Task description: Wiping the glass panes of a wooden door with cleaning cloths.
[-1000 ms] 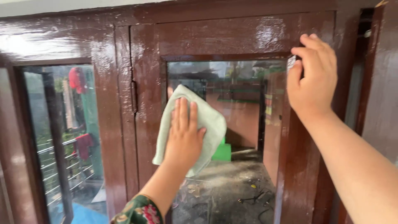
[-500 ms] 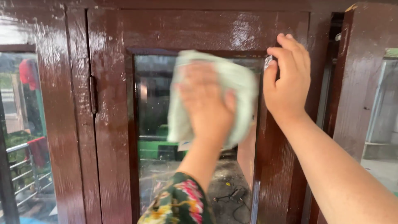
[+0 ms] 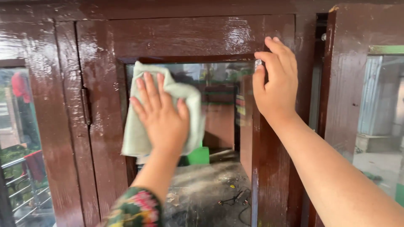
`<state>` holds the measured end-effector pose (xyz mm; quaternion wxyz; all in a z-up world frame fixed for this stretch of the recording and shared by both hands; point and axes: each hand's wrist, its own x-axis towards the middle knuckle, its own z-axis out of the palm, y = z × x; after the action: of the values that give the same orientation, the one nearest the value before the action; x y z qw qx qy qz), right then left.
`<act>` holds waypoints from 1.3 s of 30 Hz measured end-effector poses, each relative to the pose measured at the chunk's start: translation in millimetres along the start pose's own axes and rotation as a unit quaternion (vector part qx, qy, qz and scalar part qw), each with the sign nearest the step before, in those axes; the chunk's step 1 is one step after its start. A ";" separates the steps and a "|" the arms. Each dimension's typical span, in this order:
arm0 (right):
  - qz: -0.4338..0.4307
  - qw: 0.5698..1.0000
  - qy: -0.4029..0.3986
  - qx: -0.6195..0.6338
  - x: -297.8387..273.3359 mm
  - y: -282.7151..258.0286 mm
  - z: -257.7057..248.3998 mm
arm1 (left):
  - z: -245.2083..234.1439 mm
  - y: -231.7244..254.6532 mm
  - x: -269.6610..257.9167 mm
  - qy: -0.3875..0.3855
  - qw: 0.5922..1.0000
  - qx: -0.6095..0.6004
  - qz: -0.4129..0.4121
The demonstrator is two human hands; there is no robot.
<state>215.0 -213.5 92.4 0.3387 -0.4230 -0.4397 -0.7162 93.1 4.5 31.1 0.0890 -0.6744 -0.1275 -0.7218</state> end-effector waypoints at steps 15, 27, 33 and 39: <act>-0.002 1.000 -0.011 -0.002 -1.5 6.6 2.5 | 3.3 15.0 -112.3 -0.217 0.880 -0.103 0.409; 0.001 1.000 -0.007 -0.003 -4.3 11.8 3.7 | 10.4 87.6 -42.7 -0.071 0.983 -0.034 0.167; -0.007 1.000 -0.016 0.012 -6.6 11.1 1.4 | 5.1 22.3 -203.2 -0.239 0.872 -0.109 0.414; -0.017 1.000 -0.006 -0.008 -5.3 9.6 3.4 | 5.7 10.3 -105.4 -0.310 0.871 -0.099 0.368</act>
<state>226.5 -213.5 91.7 0.3203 -0.4224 -0.4436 -0.7226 109.5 -8.1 -73.0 0.2364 -0.8669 0.1810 -0.3998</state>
